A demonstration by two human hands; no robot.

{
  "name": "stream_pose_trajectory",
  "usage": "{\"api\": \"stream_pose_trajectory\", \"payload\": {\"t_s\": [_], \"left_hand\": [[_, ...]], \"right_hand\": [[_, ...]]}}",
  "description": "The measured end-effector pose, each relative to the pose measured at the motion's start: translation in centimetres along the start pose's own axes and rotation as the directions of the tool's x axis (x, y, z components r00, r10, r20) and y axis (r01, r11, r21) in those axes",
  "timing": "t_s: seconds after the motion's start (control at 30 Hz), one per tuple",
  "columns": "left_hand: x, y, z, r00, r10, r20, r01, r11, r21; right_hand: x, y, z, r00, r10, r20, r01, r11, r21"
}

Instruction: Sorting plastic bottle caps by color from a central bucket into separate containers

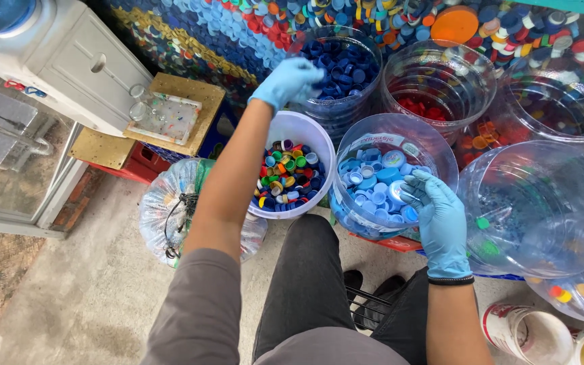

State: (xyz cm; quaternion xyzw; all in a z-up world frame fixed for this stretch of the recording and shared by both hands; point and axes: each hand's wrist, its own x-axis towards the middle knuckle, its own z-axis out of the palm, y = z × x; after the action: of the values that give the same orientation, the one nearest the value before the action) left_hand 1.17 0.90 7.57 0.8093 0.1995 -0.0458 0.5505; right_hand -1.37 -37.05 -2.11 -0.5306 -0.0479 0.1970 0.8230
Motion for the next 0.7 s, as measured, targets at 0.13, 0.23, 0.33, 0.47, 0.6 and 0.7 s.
{"api": "stream_pose_trajectory", "payload": {"t_s": [0.13, 0.23, 0.33, 0.47, 0.6, 0.7], "left_hand": [[5.7, -1.7, 1.0, 0.985, 0.023, -0.168, -0.094, 0.901, -0.424], [5.9, -2.7, 1.5, 0.987, -0.002, -0.163, -0.07, 0.898, -0.434], [3.3, -2.9, 1.5, 0.967, -0.021, -0.254, -0.059, 0.95, -0.305], [12.9, -18.9, -0.4, 0.822, 0.392, 0.413, -0.512, 0.191, 0.837], [3.8, -21.6, 5.0, 0.983, -0.158, 0.093, 0.068, 0.787, 0.614], [2.2, -23.5, 6.9, 0.949, -0.191, 0.252, -0.104, 0.562, 0.821]], "right_hand": [[-0.1, -0.5, 0.2, 1.0, 0.001, -0.026, -0.002, 1.0, -0.028], [-0.3, -0.6, 0.0, 1.0, 0.005, -0.027, -0.006, 1.0, -0.022], [-0.2, -0.5, -0.2, 1.0, 0.007, -0.022, -0.007, 1.0, -0.003], [0.1, 0.0, -0.7, 1.0, 0.015, -0.009, -0.015, 0.999, -0.043], [0.6, 0.5, -1.3, 0.999, 0.033, 0.005, -0.033, 0.999, -0.029], [0.7, 0.4, -1.2, 0.999, 0.034, -0.003, -0.034, 0.998, -0.053]]}}
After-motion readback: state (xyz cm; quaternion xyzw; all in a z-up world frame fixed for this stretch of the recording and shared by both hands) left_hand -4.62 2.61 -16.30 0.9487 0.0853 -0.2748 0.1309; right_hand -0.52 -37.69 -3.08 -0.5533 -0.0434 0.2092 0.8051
